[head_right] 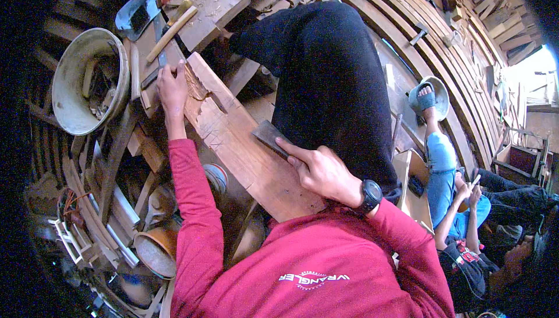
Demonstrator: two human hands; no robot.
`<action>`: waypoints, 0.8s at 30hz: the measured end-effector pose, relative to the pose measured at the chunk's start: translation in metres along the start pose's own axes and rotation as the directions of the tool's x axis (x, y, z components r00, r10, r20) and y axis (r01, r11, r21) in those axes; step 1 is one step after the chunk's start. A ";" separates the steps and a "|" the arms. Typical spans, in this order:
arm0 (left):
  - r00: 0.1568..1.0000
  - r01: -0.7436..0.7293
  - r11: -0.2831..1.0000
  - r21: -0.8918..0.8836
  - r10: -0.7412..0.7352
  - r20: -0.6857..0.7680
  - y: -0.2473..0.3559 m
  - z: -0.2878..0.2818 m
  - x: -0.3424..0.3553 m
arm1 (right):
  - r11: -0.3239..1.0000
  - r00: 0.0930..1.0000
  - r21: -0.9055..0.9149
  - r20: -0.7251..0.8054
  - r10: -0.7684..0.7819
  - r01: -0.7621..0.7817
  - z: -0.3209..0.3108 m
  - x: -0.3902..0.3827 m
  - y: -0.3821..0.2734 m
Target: Use a chisel to carve designs into a piece of wood.
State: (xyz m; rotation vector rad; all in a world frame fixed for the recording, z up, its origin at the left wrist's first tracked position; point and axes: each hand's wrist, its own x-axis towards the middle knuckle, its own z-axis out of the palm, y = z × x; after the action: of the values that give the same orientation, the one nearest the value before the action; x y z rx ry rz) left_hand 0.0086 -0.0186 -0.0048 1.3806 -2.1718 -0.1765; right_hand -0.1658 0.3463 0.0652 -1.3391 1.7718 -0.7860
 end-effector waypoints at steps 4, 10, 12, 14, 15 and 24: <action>0.999 -0.036 0.999 -0.005 0.036 0.023 0.007 -0.005 0.004 | 1.000 1.000 0.012 -0.030 0.004 -0.003 0.008 0.009 0.000; 0.999 -0.042 0.999 0.003 0.042 -0.003 -0.003 0.001 -0.004 | 0.998 0.999 0.047 -0.026 -0.042 0.043 0.007 0.031 0.003; 0.999 -0.033 0.999 -0.019 0.033 0.025 -0.002 -0.001 0.001 | 0.997 1.000 0.080 -0.008 -0.020 0.021 0.000 0.015 0.002; 0.994 -0.108 0.993 -0.050 0.107 -0.025 0.002 -0.002 0.004 | 0.994 1.000 0.111 0.014 0.007 -0.009 -0.003 0.007 0.000; 0.994 -0.111 0.992 -0.061 0.110 -0.021 0.005 -0.002 0.007 | 0.995 1.000 0.097 0.018 0.008 -0.010 -0.004 0.008 -0.001; 0.998 -0.065 0.997 -0.038 0.065 0.015 -0.004 -0.004 0.003 | 0.991 0.999 0.123 -0.015 -0.051 0.053 0.007 0.007 0.006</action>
State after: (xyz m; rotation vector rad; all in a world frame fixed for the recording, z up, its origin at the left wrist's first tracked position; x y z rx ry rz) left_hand 0.0127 -0.0221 -0.0019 1.2904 -2.2123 -0.2039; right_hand -0.1635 0.3411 0.0555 -1.3055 1.6751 -0.9185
